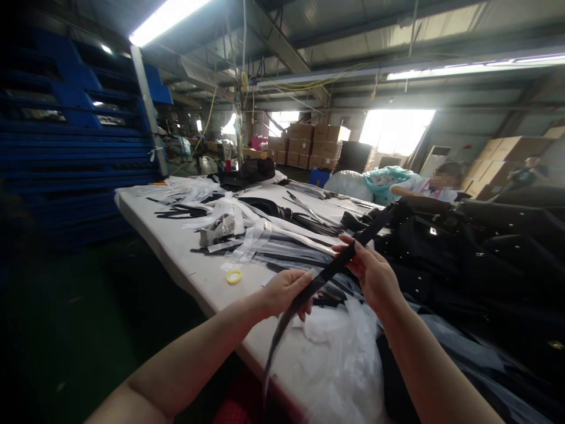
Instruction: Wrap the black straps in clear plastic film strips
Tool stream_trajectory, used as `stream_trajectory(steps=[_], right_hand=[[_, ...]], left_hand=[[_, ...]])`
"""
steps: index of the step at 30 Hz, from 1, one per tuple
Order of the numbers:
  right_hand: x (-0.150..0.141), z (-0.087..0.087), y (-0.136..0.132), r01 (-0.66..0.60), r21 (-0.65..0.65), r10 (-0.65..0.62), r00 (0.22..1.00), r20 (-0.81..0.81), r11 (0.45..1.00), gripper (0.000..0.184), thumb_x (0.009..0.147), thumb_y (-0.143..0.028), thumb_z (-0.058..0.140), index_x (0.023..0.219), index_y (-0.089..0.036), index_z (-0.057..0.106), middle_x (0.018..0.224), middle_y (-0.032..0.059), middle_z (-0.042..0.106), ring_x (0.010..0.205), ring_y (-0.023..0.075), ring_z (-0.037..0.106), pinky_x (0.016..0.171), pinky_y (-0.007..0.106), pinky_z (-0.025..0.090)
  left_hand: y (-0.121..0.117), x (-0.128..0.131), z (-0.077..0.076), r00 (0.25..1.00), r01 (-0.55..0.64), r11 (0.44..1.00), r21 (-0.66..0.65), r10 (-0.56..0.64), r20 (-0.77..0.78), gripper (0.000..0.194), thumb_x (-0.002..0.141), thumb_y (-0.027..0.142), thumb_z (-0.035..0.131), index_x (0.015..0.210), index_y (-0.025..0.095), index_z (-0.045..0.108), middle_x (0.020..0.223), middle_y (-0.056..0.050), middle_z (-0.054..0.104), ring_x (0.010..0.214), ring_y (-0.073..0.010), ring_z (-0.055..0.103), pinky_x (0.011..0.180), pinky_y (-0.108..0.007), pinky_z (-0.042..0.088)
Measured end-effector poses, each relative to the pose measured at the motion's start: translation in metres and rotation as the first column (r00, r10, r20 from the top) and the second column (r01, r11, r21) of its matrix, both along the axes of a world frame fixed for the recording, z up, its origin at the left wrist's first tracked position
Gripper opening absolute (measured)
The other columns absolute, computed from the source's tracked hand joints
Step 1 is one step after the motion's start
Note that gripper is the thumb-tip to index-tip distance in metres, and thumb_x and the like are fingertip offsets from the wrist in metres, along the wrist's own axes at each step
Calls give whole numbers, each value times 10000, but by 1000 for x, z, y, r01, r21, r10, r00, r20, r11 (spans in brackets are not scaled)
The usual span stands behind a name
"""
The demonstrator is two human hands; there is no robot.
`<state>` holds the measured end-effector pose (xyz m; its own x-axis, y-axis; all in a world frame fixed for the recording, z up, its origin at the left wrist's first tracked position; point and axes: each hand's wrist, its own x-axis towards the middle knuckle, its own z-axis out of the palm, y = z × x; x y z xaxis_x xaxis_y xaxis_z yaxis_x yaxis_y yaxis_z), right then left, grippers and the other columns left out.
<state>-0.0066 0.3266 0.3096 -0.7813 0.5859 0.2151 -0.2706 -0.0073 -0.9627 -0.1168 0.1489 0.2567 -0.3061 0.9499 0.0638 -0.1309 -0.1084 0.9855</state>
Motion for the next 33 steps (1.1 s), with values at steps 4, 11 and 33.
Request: stream_trajectory(steps=[4,11,33], right_hand=[[1,5,4,34,37,-34,999,0,999,372,850,-456,644,1107,-201,730,1020,91,747,1046,251,659,861,353,517],[3,-5,-19,-82,131,63,989,137,988,392,805,-464,705,1053,-165,763,726,33,666,619,123,524,579,252,422],[164,11,68,658,-66,-661,743,-105,750,207,888,-352,582,916,-154,637,746,66,685,351,12,310,396,250,181]], left_hand=[[4,-5,-1,995,64,998,8,-65,77,643,721,765,609,814,129,593,602,-47,690,474,-152,649,459,-230,505],[15,-7,14,986,91,994,52,-97,132,658,689,745,667,859,110,624,624,-61,703,530,-177,673,551,-284,547],[-32,37,-92,787,587,659,-469,-600,143,481,583,492,861,832,135,656,641,26,609,571,-114,566,550,-206,447]])
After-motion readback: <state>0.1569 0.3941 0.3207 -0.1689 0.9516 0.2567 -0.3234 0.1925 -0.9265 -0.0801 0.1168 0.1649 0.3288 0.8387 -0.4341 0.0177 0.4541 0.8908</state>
